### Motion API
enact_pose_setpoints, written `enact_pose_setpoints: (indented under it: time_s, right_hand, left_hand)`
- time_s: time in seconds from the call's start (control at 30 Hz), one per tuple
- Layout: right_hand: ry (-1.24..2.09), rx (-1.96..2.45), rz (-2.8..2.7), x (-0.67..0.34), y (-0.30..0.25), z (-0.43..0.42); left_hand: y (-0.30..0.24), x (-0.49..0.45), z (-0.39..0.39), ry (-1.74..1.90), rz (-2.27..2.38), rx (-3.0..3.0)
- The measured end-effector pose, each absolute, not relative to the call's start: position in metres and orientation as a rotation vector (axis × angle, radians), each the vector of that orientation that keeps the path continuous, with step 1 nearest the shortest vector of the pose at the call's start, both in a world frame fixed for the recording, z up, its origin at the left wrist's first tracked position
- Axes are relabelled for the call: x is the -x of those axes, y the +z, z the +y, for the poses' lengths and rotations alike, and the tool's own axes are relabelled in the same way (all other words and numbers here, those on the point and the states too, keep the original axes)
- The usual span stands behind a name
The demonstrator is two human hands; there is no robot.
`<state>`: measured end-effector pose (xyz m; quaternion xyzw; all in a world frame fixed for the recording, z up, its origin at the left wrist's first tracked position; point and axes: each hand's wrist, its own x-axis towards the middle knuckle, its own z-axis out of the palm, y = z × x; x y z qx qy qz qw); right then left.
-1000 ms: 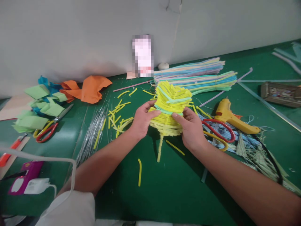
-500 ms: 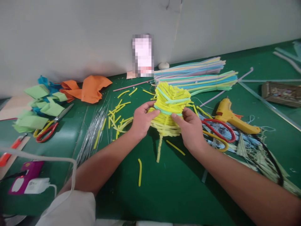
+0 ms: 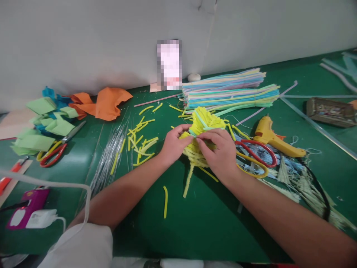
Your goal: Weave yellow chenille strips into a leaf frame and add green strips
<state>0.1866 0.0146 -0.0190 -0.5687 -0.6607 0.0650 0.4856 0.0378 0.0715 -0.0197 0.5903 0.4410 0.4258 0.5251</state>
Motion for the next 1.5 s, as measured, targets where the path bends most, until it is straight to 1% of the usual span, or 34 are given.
enact_pose_setpoints:
  time_s: [0.37,0.7,1.13,1.3,1.5]
  right_hand:
    - [0.131,1.464,-1.605,-0.1876,-0.0236,0.0177]
    - [0.106,1.471,-1.646,-0.1875,-0.0228,0.0190]
    - [0.199,1.547,-1.637,-0.1838,-0.0217,0.0204]
    - [0.288,1.612,-1.550,-0.1806,-0.0204,0.0226]
    - [0.317,1.649,-1.505,-0.1784,-0.0180,0.0248]
  left_hand:
    - [-0.0210,-0.0384,0.0684,1.039,1.058,-1.521]
    - [-0.0254,-0.0391,0.0684,1.064,1.063,-1.467]
    - [-0.0174,-0.0378,0.0668,1.032,1.086,-1.567]
    - [-0.0190,-0.0385,0.0676,1.031,1.071,-1.601]
    - [-0.0214,-0.0388,0.0682,1.011,1.063,-1.640]
